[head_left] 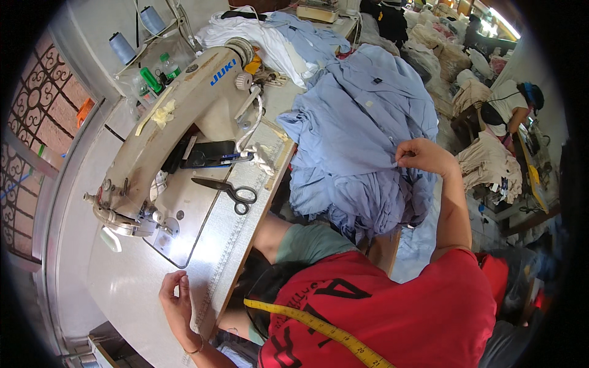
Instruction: The person picks up a light blue shirt, lays it on a table, and uses a small tool to trim loose threads near the collar and buttons.
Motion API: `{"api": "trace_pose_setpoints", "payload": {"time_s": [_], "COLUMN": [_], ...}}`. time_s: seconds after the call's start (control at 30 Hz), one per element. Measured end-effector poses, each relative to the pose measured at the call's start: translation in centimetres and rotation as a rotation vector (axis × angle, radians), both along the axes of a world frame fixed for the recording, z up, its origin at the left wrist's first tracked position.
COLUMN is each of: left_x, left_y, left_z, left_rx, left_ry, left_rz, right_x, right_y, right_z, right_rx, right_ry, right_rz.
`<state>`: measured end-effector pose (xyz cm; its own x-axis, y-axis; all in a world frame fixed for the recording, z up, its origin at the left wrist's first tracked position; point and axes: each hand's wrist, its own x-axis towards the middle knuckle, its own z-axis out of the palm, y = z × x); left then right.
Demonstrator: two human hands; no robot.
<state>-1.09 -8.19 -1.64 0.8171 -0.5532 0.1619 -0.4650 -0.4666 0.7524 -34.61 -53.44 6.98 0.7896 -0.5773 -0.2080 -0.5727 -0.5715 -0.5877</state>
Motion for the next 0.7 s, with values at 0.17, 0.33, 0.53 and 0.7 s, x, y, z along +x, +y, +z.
{"api": "trace_pose_setpoints", "payload": {"time_s": [0.17,0.33,0.53,0.7], "left_x": [-2.0,-3.5,-5.5,-5.6], "left_y": [-2.6,-6.7,-11.8,-14.9], "left_z": [2.5,3.8,3.9,3.2], "left_rx": [-0.057,-0.105,-0.095,-0.117], "left_ry": [-0.007,-0.052,0.025,0.032], "left_rz": [-0.185,-0.392,-0.566,-0.701], "right_x": [-0.4,1.1,-3.1,-5.4], "right_y": [0.4,-0.4,-6.3,-6.2], "right_z": [0.5,0.0,-5.1,-3.0], "right_rx": [0.335,-0.491,-0.642,-0.166], "right_ry": [-0.553,-0.489,-0.245,-0.879], "right_rz": [0.191,0.053,-0.092,-0.219]}}
